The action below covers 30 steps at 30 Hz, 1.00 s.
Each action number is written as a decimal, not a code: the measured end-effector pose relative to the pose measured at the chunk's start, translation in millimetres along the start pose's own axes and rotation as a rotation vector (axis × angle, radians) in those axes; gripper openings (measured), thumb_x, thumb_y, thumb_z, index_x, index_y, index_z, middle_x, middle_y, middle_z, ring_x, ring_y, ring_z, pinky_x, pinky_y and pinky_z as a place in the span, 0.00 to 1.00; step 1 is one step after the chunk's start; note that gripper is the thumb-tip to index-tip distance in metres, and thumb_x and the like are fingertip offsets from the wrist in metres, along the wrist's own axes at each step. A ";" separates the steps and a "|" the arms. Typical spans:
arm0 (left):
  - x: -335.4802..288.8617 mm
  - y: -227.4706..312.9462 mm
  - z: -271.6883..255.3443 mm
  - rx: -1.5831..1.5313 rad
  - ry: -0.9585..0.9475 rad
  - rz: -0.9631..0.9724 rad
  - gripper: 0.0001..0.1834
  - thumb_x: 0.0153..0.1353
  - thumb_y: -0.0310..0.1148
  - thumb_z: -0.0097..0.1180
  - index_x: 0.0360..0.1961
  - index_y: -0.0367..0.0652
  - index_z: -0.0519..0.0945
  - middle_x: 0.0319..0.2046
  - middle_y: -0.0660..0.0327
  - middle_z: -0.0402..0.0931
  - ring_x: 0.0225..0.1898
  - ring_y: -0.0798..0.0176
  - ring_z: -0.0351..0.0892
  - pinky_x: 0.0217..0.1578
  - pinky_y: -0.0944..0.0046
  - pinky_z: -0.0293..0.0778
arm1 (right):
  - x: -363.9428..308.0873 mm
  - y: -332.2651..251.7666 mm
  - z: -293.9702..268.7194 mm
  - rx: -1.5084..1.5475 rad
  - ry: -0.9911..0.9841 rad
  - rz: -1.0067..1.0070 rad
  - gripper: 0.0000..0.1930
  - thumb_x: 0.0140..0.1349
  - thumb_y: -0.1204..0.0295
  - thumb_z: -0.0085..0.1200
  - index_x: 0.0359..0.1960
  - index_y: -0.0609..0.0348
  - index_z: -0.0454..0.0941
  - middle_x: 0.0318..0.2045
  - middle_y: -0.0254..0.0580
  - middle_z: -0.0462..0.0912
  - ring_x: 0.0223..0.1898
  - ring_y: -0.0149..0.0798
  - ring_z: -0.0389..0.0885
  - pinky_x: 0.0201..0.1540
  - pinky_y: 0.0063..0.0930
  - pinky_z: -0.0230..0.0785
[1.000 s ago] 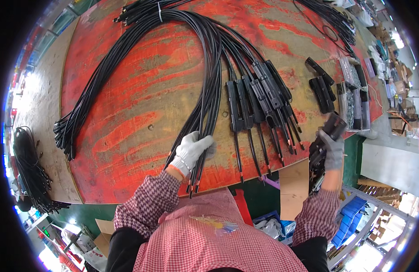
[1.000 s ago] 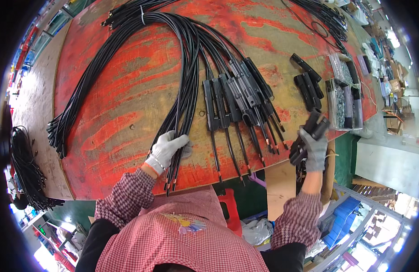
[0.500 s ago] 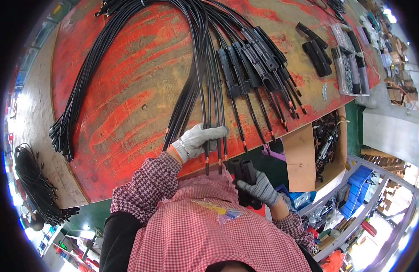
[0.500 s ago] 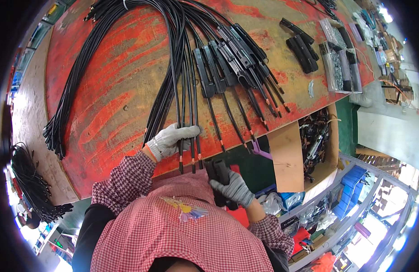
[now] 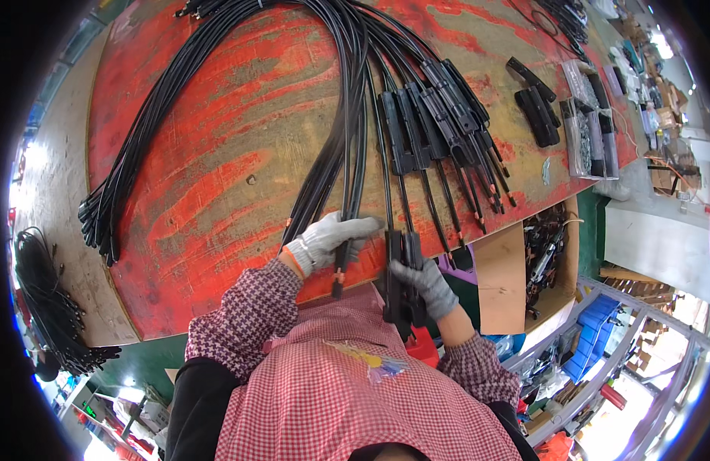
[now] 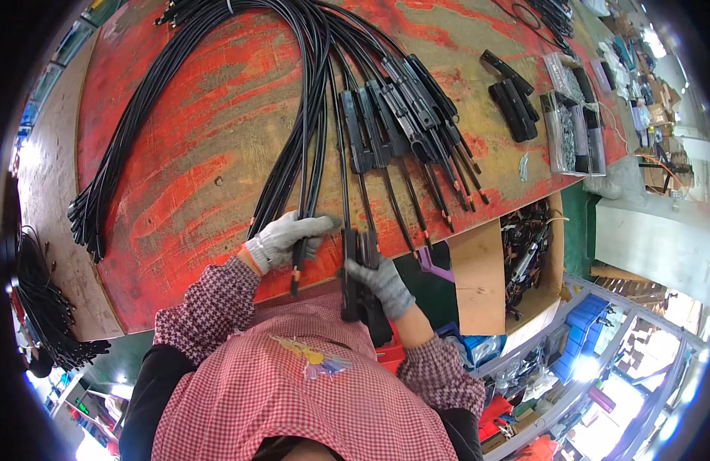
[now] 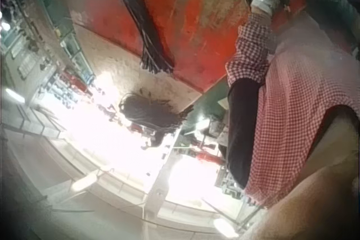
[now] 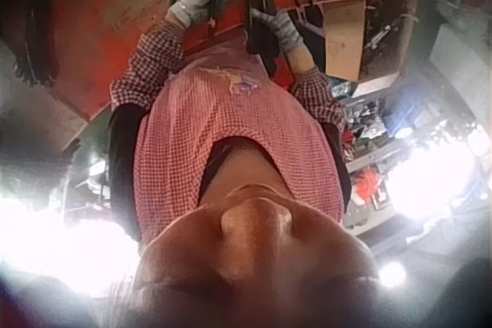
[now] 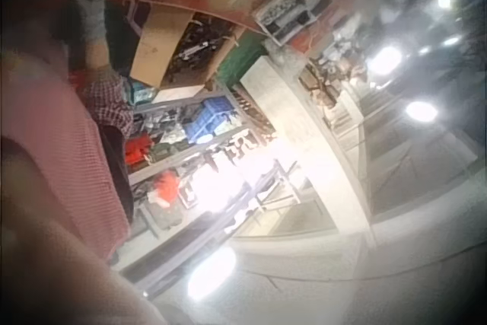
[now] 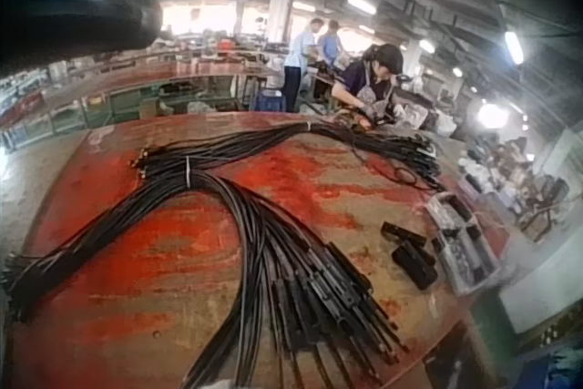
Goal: The person attaches plastic casings onto cables laid out on a workbench, fetches more casings from a cardboard box on the floor, and attaches them onto the remaining cables.
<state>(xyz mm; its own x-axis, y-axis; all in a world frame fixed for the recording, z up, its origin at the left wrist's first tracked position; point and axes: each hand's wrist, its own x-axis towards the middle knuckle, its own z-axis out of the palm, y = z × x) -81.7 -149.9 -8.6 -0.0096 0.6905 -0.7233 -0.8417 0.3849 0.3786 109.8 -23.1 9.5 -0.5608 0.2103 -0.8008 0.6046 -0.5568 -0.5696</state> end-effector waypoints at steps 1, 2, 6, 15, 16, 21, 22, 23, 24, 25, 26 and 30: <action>-0.9 -1.7 -7.6 -0.003 0.002 0.005 0.12 0.60 0.35 0.60 0.41 0.39 0.80 0.20 0.70 0.71 0.18 0.76 0.67 0.18 0.72 0.64 | 14.4 -8.4 2.7 0.075 -0.001 0.007 0.19 0.55 0.63 0.65 0.42 0.64 0.78 0.30 0.40 0.83 0.28 0.31 0.82 0.30 0.24 0.75; -0.8 -4.4 -17.6 -0.056 -0.006 0.030 0.13 0.61 0.35 0.59 0.44 0.39 0.79 0.19 0.70 0.70 0.18 0.75 0.67 0.19 0.72 0.65 | 25.5 -21.5 5.8 0.070 -0.005 0.007 0.19 0.55 0.63 0.65 0.42 0.64 0.78 0.30 0.40 0.83 0.28 0.31 0.82 0.30 0.24 0.75; -4.6 -14.1 -41.9 -0.082 -0.099 0.164 0.25 0.65 0.40 0.52 0.56 0.32 0.70 0.18 0.68 0.69 0.18 0.71 0.68 0.20 0.69 0.67 | 81.0 -90.6 14.4 0.115 -0.112 0.027 0.16 0.54 0.67 0.65 0.41 0.59 0.79 0.30 0.38 0.83 0.29 0.36 0.83 0.34 0.29 0.78; -9.2 -15.3 -37.2 -0.123 -0.022 0.196 0.22 0.68 0.46 0.46 0.45 0.34 0.76 0.28 0.60 0.77 0.28 0.66 0.79 0.33 0.66 0.78 | 43.8 -156.8 33.5 -0.244 0.167 -0.588 0.16 0.60 0.73 0.59 0.48 0.58 0.70 0.28 0.35 0.77 0.21 0.27 0.76 0.22 0.20 0.70; -11.5 -18.6 -39.4 -0.118 -0.067 0.220 0.21 0.67 0.45 0.49 0.46 0.35 0.76 0.32 0.61 0.78 0.32 0.66 0.80 0.38 0.65 0.79 | 29.7 -135.8 35.0 -0.278 0.105 -0.462 0.17 0.62 0.70 0.57 0.50 0.59 0.69 0.28 0.35 0.77 0.21 0.27 0.77 0.23 0.20 0.70; -6.4 -5.0 -24.3 -0.080 -0.094 0.169 0.18 0.64 0.39 0.54 0.46 0.34 0.76 0.31 0.62 0.78 0.30 0.71 0.77 0.33 0.68 0.78 | -31.0 -15.4 21.0 -0.371 -0.092 0.064 0.25 0.67 0.62 0.50 0.61 0.62 0.62 0.31 0.36 0.77 0.23 0.27 0.78 0.25 0.20 0.71; -4.9 -5.3 -29.5 0.057 -0.041 0.164 0.18 0.63 0.41 0.57 0.44 0.35 0.78 0.28 0.65 0.76 0.27 0.73 0.75 0.29 0.71 0.75 | -39.5 3.9 20.5 -0.304 -0.134 0.100 0.26 0.66 0.62 0.50 0.61 0.63 0.62 0.32 0.37 0.77 0.24 0.27 0.78 0.26 0.21 0.72; -1.4 -5.4 -30.8 0.198 -0.005 0.152 0.19 0.61 0.44 0.59 0.41 0.36 0.80 0.25 0.67 0.75 0.24 0.75 0.72 0.25 0.73 0.71 | -49.5 20.1 18.5 -0.232 -0.158 0.134 0.26 0.66 0.62 0.51 0.61 0.63 0.61 0.32 0.37 0.77 0.25 0.27 0.78 0.27 0.21 0.72; -9.9 5.6 -20.2 0.255 0.037 0.084 0.21 0.57 0.48 0.62 0.38 0.38 0.82 0.19 0.71 0.69 0.19 0.76 0.67 0.21 0.74 0.64 | -55.3 37.1 11.8 -0.159 -0.204 0.177 0.28 0.66 0.61 0.51 0.61 0.64 0.61 0.34 0.37 0.78 0.26 0.27 0.78 0.29 0.21 0.73; -9.3 5.9 -20.4 0.260 0.035 0.077 0.21 0.57 0.48 0.62 0.38 0.38 0.82 0.19 0.71 0.69 0.19 0.76 0.67 0.21 0.74 0.64 | -56.0 55.1 5.6 -0.151 -0.201 0.179 0.28 0.66 0.61 0.51 0.61 0.64 0.61 0.34 0.37 0.78 0.26 0.27 0.78 0.29 0.21 0.73; -9.1 5.9 -20.8 0.299 0.039 0.080 0.22 0.57 0.49 0.62 0.37 0.39 0.82 0.18 0.72 0.67 0.18 0.76 0.67 0.20 0.74 0.66 | -54.7 74.3 0.0 -0.289 -0.235 0.036 0.28 0.66 0.61 0.51 0.62 0.64 0.61 0.35 0.37 0.78 0.26 0.27 0.78 0.29 0.21 0.73; -3.9 3.8 -21.4 0.255 0.019 0.080 0.21 0.57 0.47 0.62 0.37 0.38 0.82 0.18 0.70 0.70 0.18 0.75 0.69 0.21 0.72 0.70 | -45.1 65.7 14.7 -0.394 -0.274 -0.030 0.27 0.66 0.60 0.51 0.61 0.62 0.63 0.35 0.35 0.79 0.27 0.25 0.78 0.29 0.20 0.72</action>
<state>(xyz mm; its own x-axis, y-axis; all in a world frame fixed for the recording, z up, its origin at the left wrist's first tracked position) -96.4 -164.2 -16.7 -0.0827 0.7142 -0.6950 -0.6747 0.4731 0.5665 166.5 -81.0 10.9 -0.6779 -0.0277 -0.7346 0.7243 -0.1960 -0.6610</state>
